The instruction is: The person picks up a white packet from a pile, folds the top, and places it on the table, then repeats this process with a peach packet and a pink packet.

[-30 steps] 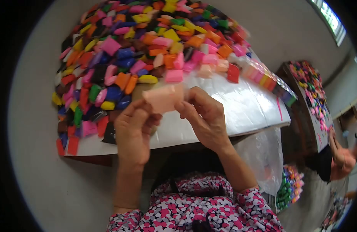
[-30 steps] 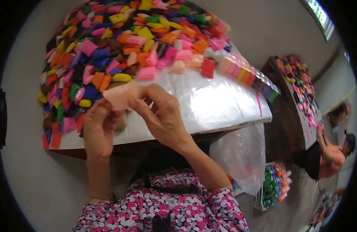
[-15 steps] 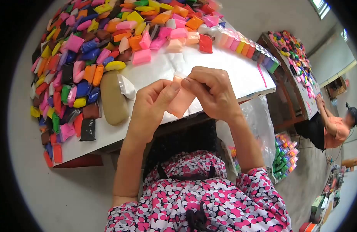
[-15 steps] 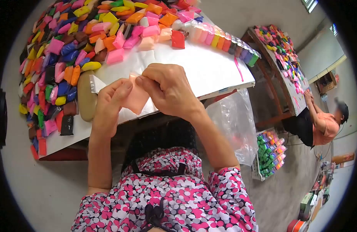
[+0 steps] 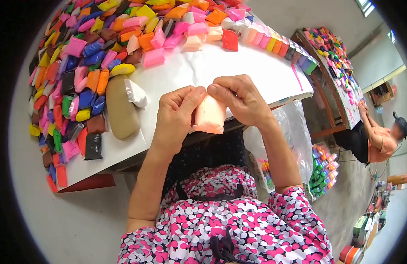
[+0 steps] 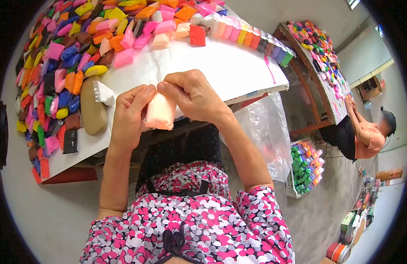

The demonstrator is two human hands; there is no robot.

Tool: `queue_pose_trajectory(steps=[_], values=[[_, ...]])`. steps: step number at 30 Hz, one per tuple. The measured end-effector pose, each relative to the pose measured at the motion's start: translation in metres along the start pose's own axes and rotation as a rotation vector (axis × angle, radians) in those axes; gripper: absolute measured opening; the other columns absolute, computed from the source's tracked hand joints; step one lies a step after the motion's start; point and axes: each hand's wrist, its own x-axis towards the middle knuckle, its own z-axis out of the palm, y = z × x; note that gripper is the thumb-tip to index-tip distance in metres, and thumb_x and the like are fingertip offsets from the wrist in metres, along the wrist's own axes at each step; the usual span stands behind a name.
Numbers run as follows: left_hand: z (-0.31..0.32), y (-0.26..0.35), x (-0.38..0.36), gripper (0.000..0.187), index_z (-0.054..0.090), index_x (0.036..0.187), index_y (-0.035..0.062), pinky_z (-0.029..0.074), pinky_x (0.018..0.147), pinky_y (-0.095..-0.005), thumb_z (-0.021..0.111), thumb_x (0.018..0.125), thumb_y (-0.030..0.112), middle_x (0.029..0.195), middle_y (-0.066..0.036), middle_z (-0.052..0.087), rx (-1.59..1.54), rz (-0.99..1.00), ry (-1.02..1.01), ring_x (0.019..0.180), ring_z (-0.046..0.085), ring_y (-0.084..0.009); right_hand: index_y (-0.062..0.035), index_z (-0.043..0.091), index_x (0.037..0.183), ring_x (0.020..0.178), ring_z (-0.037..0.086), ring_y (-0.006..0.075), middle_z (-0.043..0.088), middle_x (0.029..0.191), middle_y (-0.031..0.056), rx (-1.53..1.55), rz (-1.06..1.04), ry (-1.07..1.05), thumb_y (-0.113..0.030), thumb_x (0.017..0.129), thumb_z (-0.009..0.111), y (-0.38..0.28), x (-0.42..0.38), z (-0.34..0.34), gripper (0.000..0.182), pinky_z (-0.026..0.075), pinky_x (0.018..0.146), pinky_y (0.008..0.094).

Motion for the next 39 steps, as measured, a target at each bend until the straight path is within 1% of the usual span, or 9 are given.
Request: queue_pose_trajectory(steps=[4, 7, 10, 13, 16, 20, 22, 31, 39], values=[[-0.009, 0.002, 0.0, 0.03, 0.066, 0.079, 0.0028, 0.032, 0.045, -0.0191, 0.056, 0.097, 0.025, 0.064, 0.006, 0.053, 0.038, -0.08, -0.071, 0.054, 0.042, 0.0, 0.0039, 0.055, 0.07, 0.049, 0.044, 0.0292, 0.047, 0.057, 0.0179, -0.027, 0.008, -0.015, -0.017, 0.089, 0.059, 0.0, 0.0, -0.003, 0.028, 0.037, 0.05, 0.0371], [-0.003, 0.007, -0.003, 0.029, 0.067, 0.086, 0.0006, 0.034, 0.047, -0.0184, 0.059, 0.096, 0.027, 0.067, 0.004, 0.057, 0.245, -0.076, -0.143, 0.056, 0.046, -0.0002, 0.0037, 0.056, 0.071, 0.049, 0.043, 0.0295, 0.048, 0.057, 0.0181, -0.046, -0.019, 0.027, -0.017, 0.089, 0.059, 0.005, 0.0, -0.001, 0.027, 0.036, 0.049, 0.037], [-0.006, 0.0, -0.001, 0.028, 0.068, 0.09, 0.0001, 0.034, 0.048, -0.0174, 0.061, 0.095, 0.027, 0.07, 0.003, 0.06, 0.088, -0.088, -0.168, 0.058, 0.047, -0.0002, 0.0038, 0.055, 0.071, 0.048, 0.041, 0.0221, 0.043, 0.056, 0.016, -0.029, -0.011, 0.011, -0.02, 0.09, 0.059, 0.003, 0.001, -0.002, 0.031, 0.035, 0.048, 0.0353], [-0.011, -0.009, 0.003, 0.026, 0.068, 0.091, 0.0005, 0.035, 0.048, -0.0171, 0.061, 0.095, 0.026, 0.07, 0.003, 0.061, 0.011, -0.086, -0.166, 0.057, 0.047, 0.0, 0.0033, 0.053, 0.068, 0.05, 0.037, 0.0121, 0.038, 0.052, 0.0079, 0.083, 0.092, 0.1, -0.026, 0.091, 0.062, 0.002, 0.001, 0.004, 0.038, 0.032, 0.047, 0.032], [-0.006, -0.007, 0.003, 0.026, 0.068, 0.09, 0.0015, 0.034, 0.046, -0.0172, 0.061, 0.095, 0.025, 0.068, 0.004, 0.06, 0.05, -0.012, -0.06, 0.055, 0.046, 0.0002, 0.0024, 0.053, 0.066, 0.056, 0.035, 0.0064, 0.037, 0.055, -0.0009, 0.234, 0.328, 0.05, -0.033, 0.09, 0.064, 0.011, -0.007, 0.003, 0.044, 0.03, 0.047, 0.0283], [-0.007, -0.01, 0.008, 0.026, 0.068, 0.086, 0.0032, 0.033, 0.044, -0.0176, 0.06, 0.095, 0.027, 0.065, 0.004, 0.059, 0.073, 0.037, -0.033, 0.051, 0.044, -0.0003, 0.0014, 0.06, 0.071, 0.056, 0.037, 0.0051, 0.045, 0.059, -0.0045, 0.303, 0.353, -0.203, -0.038, 0.091, 0.064, 0.002, -0.012, 0.003, 0.044, 0.03, 0.047, 0.0253], [-0.005, -0.01, 0.011, 0.027, 0.067, 0.084, 0.0039, 0.033, 0.043, -0.0173, 0.06, 0.096, 0.027, 0.064, 0.004, 0.059, 0.085, 0.09, -0.03, 0.05, 0.043, -0.0007, 0.0006, 0.062, 0.072, 0.056, 0.038, 0.0045, 0.047, 0.06, -0.0048, 0.363, 0.358, -0.192, -0.038, 0.09, 0.065, 0.003, -0.011, 0.003, 0.043, 0.03, 0.047, 0.0246], [-0.016, 0.001, 0.011, 0.032, 0.066, 0.092, 0.0021, 0.028, 0.037, -0.0183, 0.056, 0.097, 0.032, 0.062, -0.002, 0.058, 0.112, -0.144, -0.151, 0.044, 0.041, -0.0018, -0.0028, 0.068, 0.077, 0.055, 0.041, 0.0032, 0.051, 0.061, -0.0053, 0.444, 0.382, -0.07, -0.037, 0.089, 0.066, 0.009, -0.012, 0.004, 0.037, 0.031, 0.047, 0.0225], [-0.015, -0.004, 0.011, 0.027, 0.068, 0.092, 0.0012, 0.025, 0.037, -0.0175, 0.059, 0.096, 0.027, 0.061, -0.003, 0.059, 0.068, -0.093, -0.115, 0.042, 0.038, -0.0009, -0.0031, 0.069, 0.077, 0.055, 0.042, 0.0035, 0.051, 0.061, -0.005, 0.463, 0.383, -0.095, -0.039, 0.089, 0.066, 0.011, -0.013, 0.003, 0.038, 0.031, 0.047, 0.0218]])
